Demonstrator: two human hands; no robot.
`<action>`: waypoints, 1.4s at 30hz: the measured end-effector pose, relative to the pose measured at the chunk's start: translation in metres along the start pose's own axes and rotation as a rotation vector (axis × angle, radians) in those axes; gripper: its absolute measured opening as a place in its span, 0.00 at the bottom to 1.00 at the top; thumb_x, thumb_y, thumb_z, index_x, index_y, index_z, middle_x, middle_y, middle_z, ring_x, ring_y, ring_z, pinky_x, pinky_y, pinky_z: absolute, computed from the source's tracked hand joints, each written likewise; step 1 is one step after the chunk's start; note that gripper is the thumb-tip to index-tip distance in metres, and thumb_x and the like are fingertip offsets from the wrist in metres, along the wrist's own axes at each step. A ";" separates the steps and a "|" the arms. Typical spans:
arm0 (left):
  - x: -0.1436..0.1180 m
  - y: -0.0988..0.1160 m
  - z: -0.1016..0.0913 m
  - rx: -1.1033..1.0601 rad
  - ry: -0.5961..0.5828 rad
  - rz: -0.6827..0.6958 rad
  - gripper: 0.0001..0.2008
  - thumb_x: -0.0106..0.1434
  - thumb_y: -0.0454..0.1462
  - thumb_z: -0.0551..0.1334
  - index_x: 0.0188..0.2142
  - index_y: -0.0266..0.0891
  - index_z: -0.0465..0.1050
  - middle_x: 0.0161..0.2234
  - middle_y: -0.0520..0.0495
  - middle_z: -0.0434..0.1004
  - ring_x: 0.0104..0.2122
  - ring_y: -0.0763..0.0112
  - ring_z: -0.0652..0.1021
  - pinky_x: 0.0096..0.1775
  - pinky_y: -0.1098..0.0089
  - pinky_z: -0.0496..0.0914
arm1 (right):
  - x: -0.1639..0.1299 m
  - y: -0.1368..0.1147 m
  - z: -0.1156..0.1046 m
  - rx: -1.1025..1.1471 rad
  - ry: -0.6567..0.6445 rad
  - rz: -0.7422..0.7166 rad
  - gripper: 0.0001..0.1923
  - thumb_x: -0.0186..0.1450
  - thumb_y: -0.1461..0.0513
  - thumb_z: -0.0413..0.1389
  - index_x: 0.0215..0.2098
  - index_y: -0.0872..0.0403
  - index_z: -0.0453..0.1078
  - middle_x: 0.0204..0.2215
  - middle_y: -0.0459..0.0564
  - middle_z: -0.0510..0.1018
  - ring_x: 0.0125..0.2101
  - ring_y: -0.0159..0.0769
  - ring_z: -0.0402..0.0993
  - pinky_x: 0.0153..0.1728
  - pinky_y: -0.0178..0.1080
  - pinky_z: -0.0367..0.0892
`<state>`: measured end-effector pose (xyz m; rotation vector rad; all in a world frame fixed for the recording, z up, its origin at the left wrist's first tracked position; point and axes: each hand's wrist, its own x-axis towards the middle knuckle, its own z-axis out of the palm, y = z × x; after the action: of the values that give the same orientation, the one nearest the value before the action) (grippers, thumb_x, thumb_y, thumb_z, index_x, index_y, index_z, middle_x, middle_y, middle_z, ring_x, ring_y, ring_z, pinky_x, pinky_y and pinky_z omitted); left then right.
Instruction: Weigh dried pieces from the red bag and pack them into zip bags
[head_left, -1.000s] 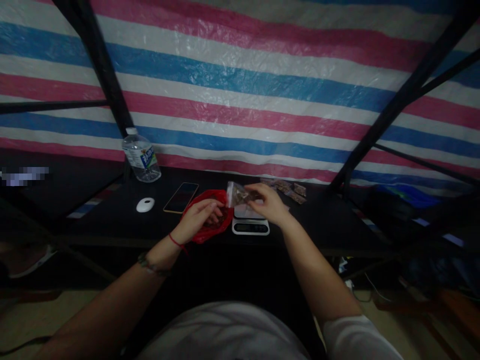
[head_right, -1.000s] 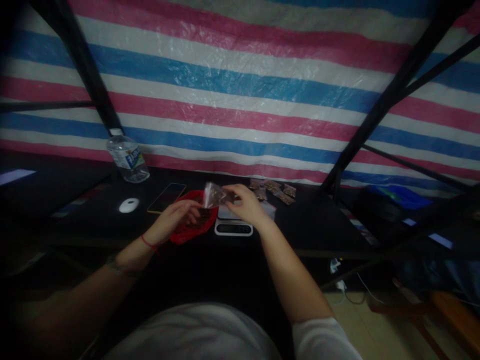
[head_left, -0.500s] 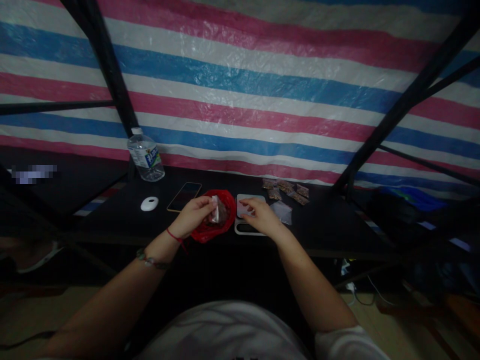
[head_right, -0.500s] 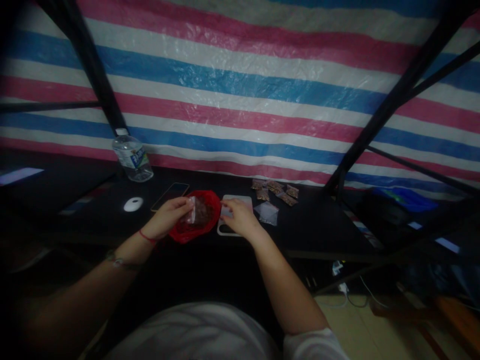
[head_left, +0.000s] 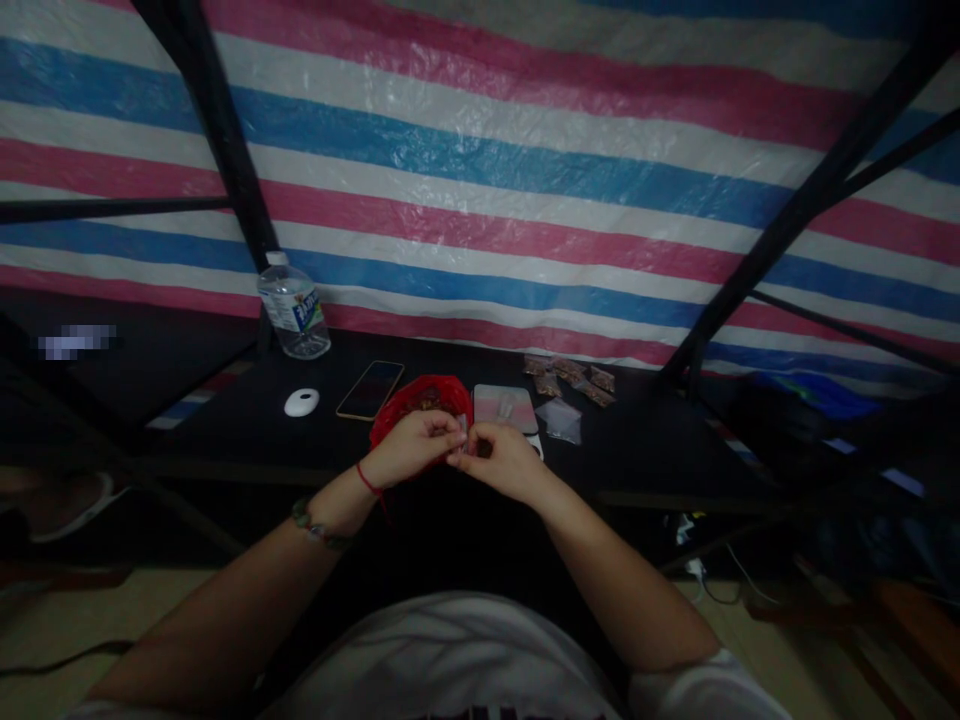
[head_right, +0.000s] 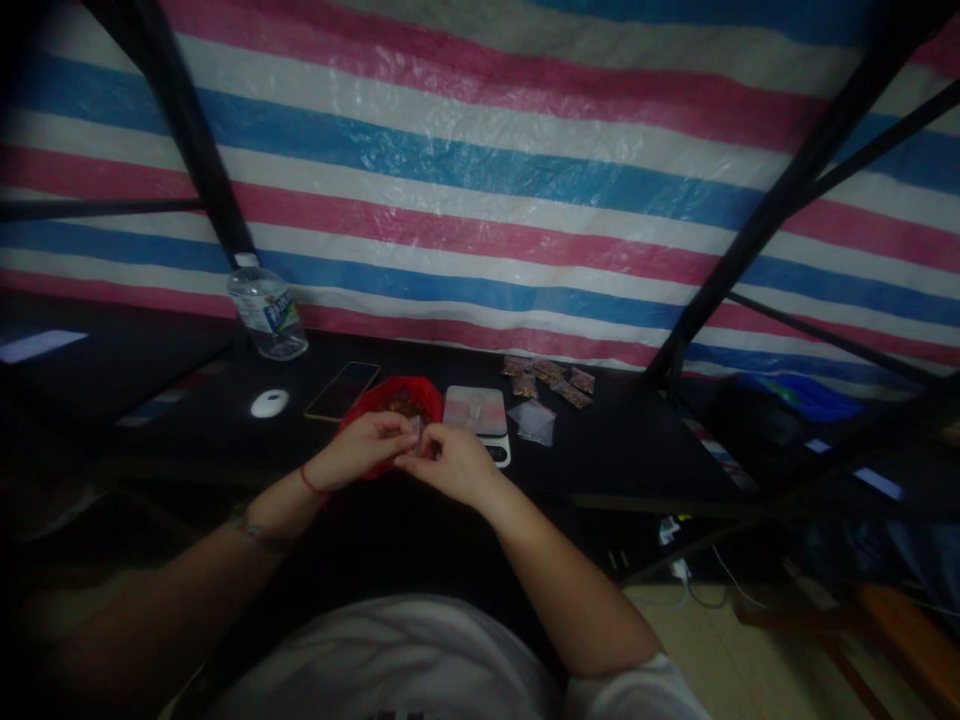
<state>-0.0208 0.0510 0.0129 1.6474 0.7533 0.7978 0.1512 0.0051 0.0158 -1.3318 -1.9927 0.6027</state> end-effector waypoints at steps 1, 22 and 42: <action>-0.001 0.001 0.002 0.052 -0.005 0.010 0.11 0.54 0.42 0.64 0.24 0.35 0.72 0.23 0.52 0.73 0.24 0.76 0.72 0.29 0.75 0.66 | -0.001 0.001 0.002 -0.023 -0.001 0.015 0.17 0.56 0.51 0.61 0.22 0.55 0.65 0.19 0.41 0.68 0.22 0.26 0.61 0.23 0.31 0.53; -0.004 -0.004 0.007 0.699 -0.055 0.016 0.09 0.56 0.38 0.56 0.23 0.37 0.69 0.20 0.52 0.70 0.22 0.74 0.70 0.26 0.74 0.60 | 0.005 0.016 -0.007 -0.270 -0.047 0.140 0.13 0.58 0.63 0.51 0.16 0.56 0.67 0.13 0.42 0.62 0.17 0.26 0.55 0.21 0.34 0.45; 0.001 -0.002 -0.036 0.425 0.287 0.126 0.11 0.57 0.42 0.57 0.24 0.37 0.68 0.23 0.52 0.70 0.24 0.74 0.70 0.27 0.74 0.64 | 0.010 0.049 0.025 1.197 -0.181 0.439 0.24 0.52 0.59 0.65 0.46 0.49 0.67 0.39 0.47 0.76 0.35 0.32 0.74 0.35 0.36 0.70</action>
<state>-0.0500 0.0725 0.0170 1.9969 1.0848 1.0295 0.1613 0.0325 -0.0322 -0.8960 -1.0057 1.7902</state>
